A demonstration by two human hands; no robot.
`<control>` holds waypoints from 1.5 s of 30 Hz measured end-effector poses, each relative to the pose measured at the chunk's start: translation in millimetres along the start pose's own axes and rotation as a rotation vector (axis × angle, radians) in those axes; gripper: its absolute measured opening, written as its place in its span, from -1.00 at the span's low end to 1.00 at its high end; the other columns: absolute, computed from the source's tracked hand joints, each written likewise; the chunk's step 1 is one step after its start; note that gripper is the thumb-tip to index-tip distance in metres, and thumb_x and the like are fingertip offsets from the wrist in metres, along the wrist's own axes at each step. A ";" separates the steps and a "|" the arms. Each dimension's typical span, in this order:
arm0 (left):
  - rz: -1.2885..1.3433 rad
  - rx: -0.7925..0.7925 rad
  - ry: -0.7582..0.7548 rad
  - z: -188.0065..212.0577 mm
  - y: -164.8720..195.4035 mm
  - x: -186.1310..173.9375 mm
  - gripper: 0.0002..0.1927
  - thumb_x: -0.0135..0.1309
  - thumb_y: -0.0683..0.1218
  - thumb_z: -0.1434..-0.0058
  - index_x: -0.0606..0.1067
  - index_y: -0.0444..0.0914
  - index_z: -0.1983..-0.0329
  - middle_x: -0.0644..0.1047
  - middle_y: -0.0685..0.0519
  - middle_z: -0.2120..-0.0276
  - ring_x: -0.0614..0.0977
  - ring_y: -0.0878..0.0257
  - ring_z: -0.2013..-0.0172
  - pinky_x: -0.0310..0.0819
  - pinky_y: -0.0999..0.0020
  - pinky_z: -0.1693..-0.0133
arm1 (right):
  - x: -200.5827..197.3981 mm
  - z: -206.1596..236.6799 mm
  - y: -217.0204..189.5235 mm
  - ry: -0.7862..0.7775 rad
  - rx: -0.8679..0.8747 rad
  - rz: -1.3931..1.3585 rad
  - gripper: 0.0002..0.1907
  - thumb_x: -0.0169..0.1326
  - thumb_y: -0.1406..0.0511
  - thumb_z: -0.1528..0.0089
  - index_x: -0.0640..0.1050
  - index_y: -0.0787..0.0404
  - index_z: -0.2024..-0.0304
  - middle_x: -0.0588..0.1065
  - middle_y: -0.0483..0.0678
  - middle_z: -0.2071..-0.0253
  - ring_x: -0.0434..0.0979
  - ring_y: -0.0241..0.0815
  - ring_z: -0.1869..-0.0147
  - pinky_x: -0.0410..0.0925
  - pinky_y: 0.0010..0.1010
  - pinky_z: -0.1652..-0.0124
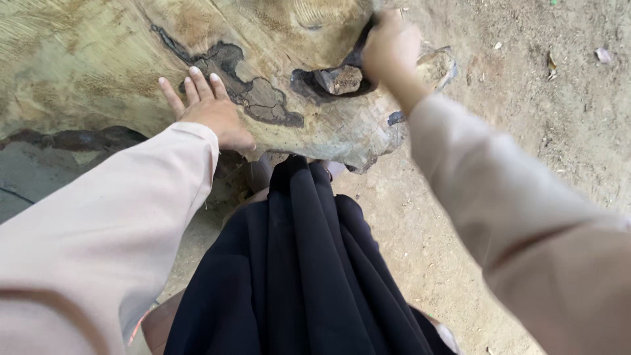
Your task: The person uses a chisel and sandpaper to carve and smooth a large piece of wood. They repeatedly scrape and sand the surface, focusing on a specific area with a dark patch.
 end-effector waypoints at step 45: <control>-0.012 -0.015 -0.004 -6.8 -0.4 -2.3 0.55 0.37 0.38 0.23 -0.35 -0.38 -0.50 -0.42 -0.46 -0.44 -0.45 -0.23 -0.44 -0.89 -0.46 -0.12 | 11.5 -34.5 18.1 -0.185 -0.449 0.414 -0.68 -0.15 0.57 -0.28 0.54 0.40 -0.02 0.53 0.25 0.31 0.50 -0.11 0.42 0.45 -0.30 0.47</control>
Point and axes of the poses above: each hand's wrist, its own z-axis away from the middle knuckle, its own x-axis out of the palm, y = z × x, the point moved 6 cm from there along -z, towards the middle knuckle
